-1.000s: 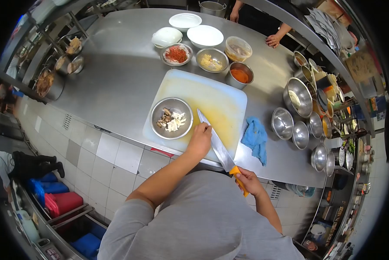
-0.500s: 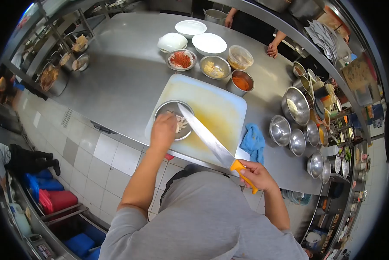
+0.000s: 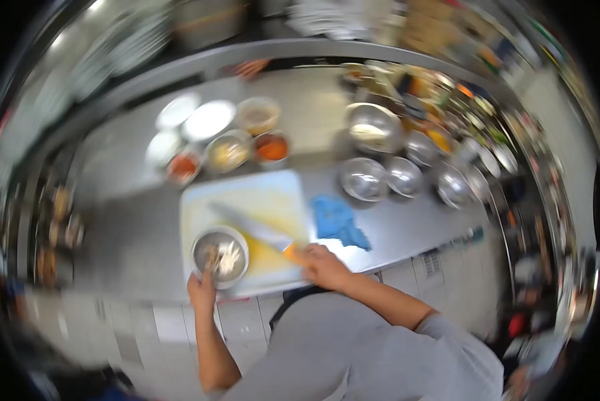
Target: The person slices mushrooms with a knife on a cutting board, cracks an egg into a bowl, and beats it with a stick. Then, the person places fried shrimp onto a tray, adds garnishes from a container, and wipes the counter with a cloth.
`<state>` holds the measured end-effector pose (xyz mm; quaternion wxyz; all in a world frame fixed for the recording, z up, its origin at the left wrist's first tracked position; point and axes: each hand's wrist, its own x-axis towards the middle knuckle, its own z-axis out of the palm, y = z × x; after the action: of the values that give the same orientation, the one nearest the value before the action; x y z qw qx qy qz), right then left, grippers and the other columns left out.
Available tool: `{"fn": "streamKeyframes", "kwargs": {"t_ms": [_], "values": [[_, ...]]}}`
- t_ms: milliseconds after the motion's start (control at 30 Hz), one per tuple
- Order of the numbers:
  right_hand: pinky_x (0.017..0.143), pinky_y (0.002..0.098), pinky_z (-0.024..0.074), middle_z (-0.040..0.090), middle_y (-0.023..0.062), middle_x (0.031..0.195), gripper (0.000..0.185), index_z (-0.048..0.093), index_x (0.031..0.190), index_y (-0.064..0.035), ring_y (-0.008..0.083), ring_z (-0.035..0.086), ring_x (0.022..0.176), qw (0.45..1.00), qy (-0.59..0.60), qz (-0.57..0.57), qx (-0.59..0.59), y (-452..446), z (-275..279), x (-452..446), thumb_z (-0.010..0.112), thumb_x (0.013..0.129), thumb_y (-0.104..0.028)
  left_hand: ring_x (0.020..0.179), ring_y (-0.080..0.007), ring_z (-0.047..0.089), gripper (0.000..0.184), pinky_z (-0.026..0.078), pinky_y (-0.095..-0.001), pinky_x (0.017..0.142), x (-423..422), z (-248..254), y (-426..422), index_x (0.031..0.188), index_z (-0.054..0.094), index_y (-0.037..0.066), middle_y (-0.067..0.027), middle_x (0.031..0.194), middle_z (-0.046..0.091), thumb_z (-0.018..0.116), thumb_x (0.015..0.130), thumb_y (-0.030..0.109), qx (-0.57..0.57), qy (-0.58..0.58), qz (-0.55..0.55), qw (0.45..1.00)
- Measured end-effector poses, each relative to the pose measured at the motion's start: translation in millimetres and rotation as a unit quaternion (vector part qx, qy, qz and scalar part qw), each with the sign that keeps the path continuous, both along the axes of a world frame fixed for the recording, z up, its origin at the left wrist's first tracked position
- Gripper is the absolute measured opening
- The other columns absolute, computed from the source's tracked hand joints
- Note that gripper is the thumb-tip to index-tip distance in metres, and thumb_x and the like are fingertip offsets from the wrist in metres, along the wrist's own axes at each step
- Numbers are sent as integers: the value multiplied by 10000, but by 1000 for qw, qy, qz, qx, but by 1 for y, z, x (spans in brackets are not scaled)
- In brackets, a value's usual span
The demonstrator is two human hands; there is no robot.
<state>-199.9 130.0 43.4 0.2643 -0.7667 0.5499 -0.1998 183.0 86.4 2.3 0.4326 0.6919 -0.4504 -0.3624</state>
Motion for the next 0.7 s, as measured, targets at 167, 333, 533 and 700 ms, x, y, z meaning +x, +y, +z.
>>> {"fn": "streamKeyframes", "kwargs": {"t_ms": [167,333,533,700], "values": [[993,466,499,593,124,1328,474,677,1360,-168,350,572,1185,994,9,-21,-105,52,19,-72,766,894,-180,571,-79,517,172,357,-281,478,-78,36,-1,1016,680,9,-2,731,616,612,995,166,16,73,-62,995],[962,442,532,648,119,1211,376,724,1281,-141,337,624,1107,968,-50,-200,-146,128,8,-158,762,909,-175,520,-78,519,140,373,-271,455,-190,35,-14,1004,696,-2,-31,723,660,599,968,93,-52,-16,-237,970],[913,428,555,672,107,1161,339,740,1229,-116,319,647,1084,933,-29,-327,-145,253,-1,-307,770,894,-153,539,-113,595,190,474,-288,485,-424,65,50,1052,722,-13,-58,732,696,625,952,117,81,12,-391,917],[880,419,567,681,109,1130,315,752,1193,-105,317,668,1028,884,-7,-454,-110,364,-15,-406,779,883,-151,525,-102,531,103,404,-256,447,-598,34,119,1004,657,7,-45,729,650,611,939,72,297,160,-484,808]]}}
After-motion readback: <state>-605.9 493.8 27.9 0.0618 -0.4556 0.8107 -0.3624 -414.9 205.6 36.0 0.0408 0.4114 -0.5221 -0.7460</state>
